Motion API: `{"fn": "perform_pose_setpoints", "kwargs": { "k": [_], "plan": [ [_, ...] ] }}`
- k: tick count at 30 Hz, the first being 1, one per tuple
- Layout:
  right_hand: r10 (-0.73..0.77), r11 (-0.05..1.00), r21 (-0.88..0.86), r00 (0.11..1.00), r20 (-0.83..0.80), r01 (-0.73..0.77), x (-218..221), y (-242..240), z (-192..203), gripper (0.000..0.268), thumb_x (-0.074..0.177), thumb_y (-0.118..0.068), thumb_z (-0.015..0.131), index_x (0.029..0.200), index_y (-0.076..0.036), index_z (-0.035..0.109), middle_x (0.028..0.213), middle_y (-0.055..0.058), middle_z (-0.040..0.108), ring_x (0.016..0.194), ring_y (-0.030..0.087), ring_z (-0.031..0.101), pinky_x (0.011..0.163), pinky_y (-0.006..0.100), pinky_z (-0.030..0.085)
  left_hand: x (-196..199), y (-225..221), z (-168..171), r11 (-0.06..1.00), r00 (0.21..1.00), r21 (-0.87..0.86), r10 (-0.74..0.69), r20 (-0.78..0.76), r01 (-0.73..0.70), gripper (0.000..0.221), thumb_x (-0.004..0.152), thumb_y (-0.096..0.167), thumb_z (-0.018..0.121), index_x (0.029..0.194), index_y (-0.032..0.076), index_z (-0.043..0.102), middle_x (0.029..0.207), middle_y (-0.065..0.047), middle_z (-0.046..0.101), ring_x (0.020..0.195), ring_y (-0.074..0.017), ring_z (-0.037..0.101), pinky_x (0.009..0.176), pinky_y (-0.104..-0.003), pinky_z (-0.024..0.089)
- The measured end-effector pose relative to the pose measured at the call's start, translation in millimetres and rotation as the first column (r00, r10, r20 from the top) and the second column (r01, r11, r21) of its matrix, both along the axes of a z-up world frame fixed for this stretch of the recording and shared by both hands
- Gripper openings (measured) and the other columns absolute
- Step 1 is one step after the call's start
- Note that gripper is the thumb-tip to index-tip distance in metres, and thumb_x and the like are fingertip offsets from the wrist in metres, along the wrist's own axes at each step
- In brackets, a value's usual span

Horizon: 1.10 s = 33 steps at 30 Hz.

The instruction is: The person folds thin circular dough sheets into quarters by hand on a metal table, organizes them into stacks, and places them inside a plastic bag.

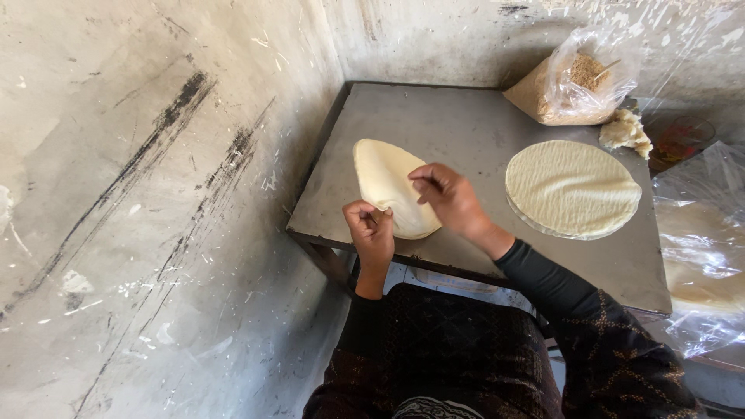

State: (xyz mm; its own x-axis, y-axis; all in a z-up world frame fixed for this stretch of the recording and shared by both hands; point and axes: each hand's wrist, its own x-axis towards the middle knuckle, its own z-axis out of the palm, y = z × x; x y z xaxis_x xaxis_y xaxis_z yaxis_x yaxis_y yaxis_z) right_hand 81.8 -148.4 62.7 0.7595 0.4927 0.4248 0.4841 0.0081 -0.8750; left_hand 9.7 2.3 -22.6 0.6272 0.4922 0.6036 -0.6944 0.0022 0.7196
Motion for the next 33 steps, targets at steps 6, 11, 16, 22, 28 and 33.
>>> {"fn": "perform_pose_setpoints", "kwargs": {
  "k": [6, 11, 16, 22, 28, 33],
  "plan": [
    [0.073, 0.981, -0.194, 0.953, 0.295, -0.015, -16, -4, 20, 0.026, 0.09, -0.013, 0.078, 0.112, -0.002, 0.069, 0.094, 0.007, 0.065, 0.078, 0.012, 0.065, 0.069, 0.025, 0.059, -2, -4, 9, 0.998, 0.998, 0.03, -0.063, -0.009, 0.063, 0.03, 0.102, -0.001, 0.063, 0.119, 0.008, 0.041, 0.099, -0.003, 0.052, 0.079, -0.0045, 0.048, 0.063, -0.019, 0.039],
    [-0.027, 0.996, -0.085, 0.986, 0.167, 0.042, -15, -1, 14, 0.015, 0.094, -0.011, 0.074, 0.106, -0.003, 0.072, 0.096, 0.006, 0.069, 0.08, 0.013, 0.065, 0.07, 0.026, 0.057, -3, -3, 7, 0.997, 0.999, 0.069, -0.021, -0.044, 0.024, 0.03, 0.104, 0.0, 0.065, 0.121, 0.008, 0.041, 0.097, -0.003, 0.052, 0.074, -0.0039, 0.046, 0.062, -0.02, 0.038],
    [-0.146, 0.988, -0.038, 0.979, 0.14, 0.152, 6, -10, 10, 0.011, 0.099, -0.008, 0.069, 0.109, -0.003, 0.071, 0.099, 0.006, 0.071, 0.086, 0.012, 0.067, 0.077, 0.026, 0.058, 2, -3, 5, 0.999, 1.0, 0.051, -0.011, -0.019, 0.012, 0.045, 0.101, 0.005, 0.068, 0.13, 0.01, 0.034, 0.115, -0.01, 0.053, 0.1, -0.0134, 0.054, 0.086, -0.029, 0.049],
    [-0.032, 0.99, -0.12, 0.952, 0.304, 0.072, -20, 4, 7, 0.007, 0.097, -0.004, 0.068, 0.105, -0.004, 0.069, 0.097, 0.007, 0.067, 0.082, 0.015, 0.064, 0.074, 0.028, 0.057, 12, 9, 12, 0.998, 0.983, -0.02, 0.062, -0.171, -0.066, 0.074, 0.095, 0.022, 0.068, 0.148, 0.008, 0.019, 0.13, -0.018, 0.045, 0.119, -0.0219, 0.053, 0.1, -0.035, 0.051],
    [-0.129, 0.976, -0.142, 0.966, 0.224, 0.163, -11, 7, -7, 0.008, 0.099, -0.004, 0.061, 0.105, -0.002, 0.066, 0.096, 0.008, 0.065, 0.077, 0.015, 0.062, 0.069, 0.031, 0.056, 5, 7, 29, 0.997, 0.973, -0.074, 0.009, -0.232, -0.027, 0.05, 0.102, 0.024, 0.063, 0.138, 0.002, 0.035, 0.126, -0.013, 0.051, 0.115, -0.0174, 0.055, 0.1, -0.032, 0.05],
    [-0.183, 0.976, -0.116, 0.983, 0.004, 0.182, 8, 9, -17, 0.012, 0.104, -0.011, 0.062, 0.107, 0.0, 0.063, 0.088, 0.01, 0.064, 0.076, 0.016, 0.058, 0.069, 0.032, 0.051, -1, 4, 31, 0.996, 0.981, -0.087, -0.02, -0.194, 0.003, 0.028, 0.108, 0.023, 0.057, 0.124, 0.001, 0.049, 0.113, -0.007, 0.058, 0.103, -0.0112, 0.053, 0.094, -0.029, 0.048]
  ]
}}
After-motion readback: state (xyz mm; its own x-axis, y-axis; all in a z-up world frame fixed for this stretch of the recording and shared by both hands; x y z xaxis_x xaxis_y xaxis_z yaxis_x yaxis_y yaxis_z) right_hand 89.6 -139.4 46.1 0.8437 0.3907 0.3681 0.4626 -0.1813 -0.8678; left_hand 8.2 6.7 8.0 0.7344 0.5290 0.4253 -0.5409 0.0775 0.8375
